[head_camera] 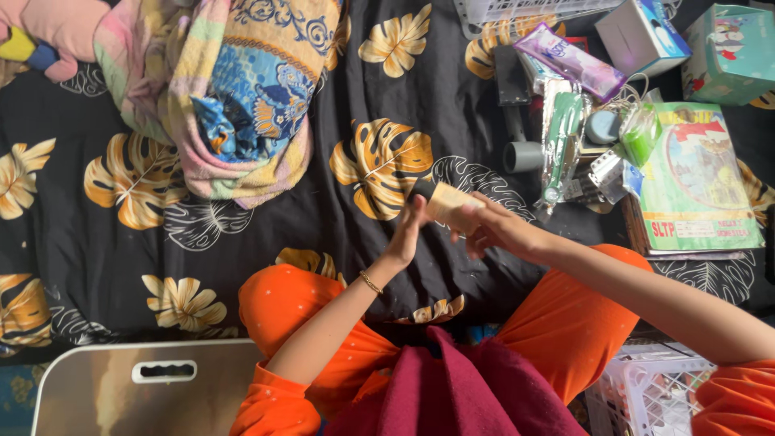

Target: The person sits on a bed and empties a white plastic basket, taking out batteries, wire, boxes, bottles and small packets and placing them on the bed. They then stack children's books and papers into the basket, arranging them neatly inside.

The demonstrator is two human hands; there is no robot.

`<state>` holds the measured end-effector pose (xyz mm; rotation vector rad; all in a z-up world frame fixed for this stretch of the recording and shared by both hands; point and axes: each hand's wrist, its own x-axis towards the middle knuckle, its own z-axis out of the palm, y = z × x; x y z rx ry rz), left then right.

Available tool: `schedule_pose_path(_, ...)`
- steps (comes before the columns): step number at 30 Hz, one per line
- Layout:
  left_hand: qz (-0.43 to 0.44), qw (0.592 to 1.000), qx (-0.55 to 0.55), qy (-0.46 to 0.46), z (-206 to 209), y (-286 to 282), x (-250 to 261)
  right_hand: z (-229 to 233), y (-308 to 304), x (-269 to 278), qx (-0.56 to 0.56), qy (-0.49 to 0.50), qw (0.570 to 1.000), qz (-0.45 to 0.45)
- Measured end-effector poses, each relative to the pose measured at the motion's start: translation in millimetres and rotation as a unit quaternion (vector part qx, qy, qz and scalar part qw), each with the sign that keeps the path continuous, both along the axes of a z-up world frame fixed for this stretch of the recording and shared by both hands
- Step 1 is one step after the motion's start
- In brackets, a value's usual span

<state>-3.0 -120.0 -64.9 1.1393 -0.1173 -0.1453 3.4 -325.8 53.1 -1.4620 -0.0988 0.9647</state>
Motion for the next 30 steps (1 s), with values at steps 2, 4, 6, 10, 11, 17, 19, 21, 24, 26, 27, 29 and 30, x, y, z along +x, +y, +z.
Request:
schedule_pose_path(2, -0.026, 0.994, -0.057, 0.091, 2, -6, -4, -10, -3, 5, -0.027, -0.025, 0.998, 0.047)
schedule_pose_path(4, -0.043, 0.983, -0.105, 0.141, 7, -5, -3, -20, -18, 21, -0.278, -0.211, 0.917, 0.194)
schedule_pose_path(6, -0.049, 0.976, -0.143, 0.154, 13, 3, 0, -36, -44, 50, -0.437, -0.397, 0.783, 0.196)
schedule_pose_path(10, -0.039, 0.950, -0.202, 0.236, 23, 14, 10, -56, -156, 135, -0.602, -0.609, 0.517, -0.002)
schedule_pose_path(11, -0.040, 0.946, -0.207, 0.247, 26, 15, 12, -61, -187, 145, -0.585, -0.608, 0.536, -0.037)
schedule_pose_path(17, -0.071, 0.955, -0.164, 0.238, 38, 5, 11, -113, -261, 143, -0.570, -0.628, 0.529, -0.041)
schedule_pose_path(19, -0.087, 0.957, -0.145, 0.235, 39, 5, 11, -120, -263, 142, -0.632, -0.632, 0.448, -0.019)
schedule_pose_path(21, -0.107, 0.953, -0.145, 0.242, 38, 7, 12, -125, -262, 146, -0.732, -0.611, 0.301, 0.003)
schedule_pose_path(24, -0.109, 0.944, -0.159, 0.267, 33, 6, 11, -130, -269, 156, -0.684, -0.462, 0.565, -0.013)
schedule_pose_path(26, -0.101, 0.953, -0.141, 0.249, 26, 6, 10, -140, -269, 159, -0.674, -0.529, 0.516, 0.017)
schedule_pose_path(27, -0.097, 0.957, -0.132, 0.239, 22, 6, 11, -142, -271, 161, -0.667, -0.561, 0.489, 0.031)
schedule_pose_path(29, -0.085, 0.962, -0.126, 0.228, 14, 8, 14, -143, -269, 163, -0.636, -0.532, 0.560, -0.005)
schedule_pose_path(30, -0.079, 0.963, -0.125, 0.224, 10, 9, 13, -142, -268, 160, -0.618, -0.514, 0.594, -0.021)
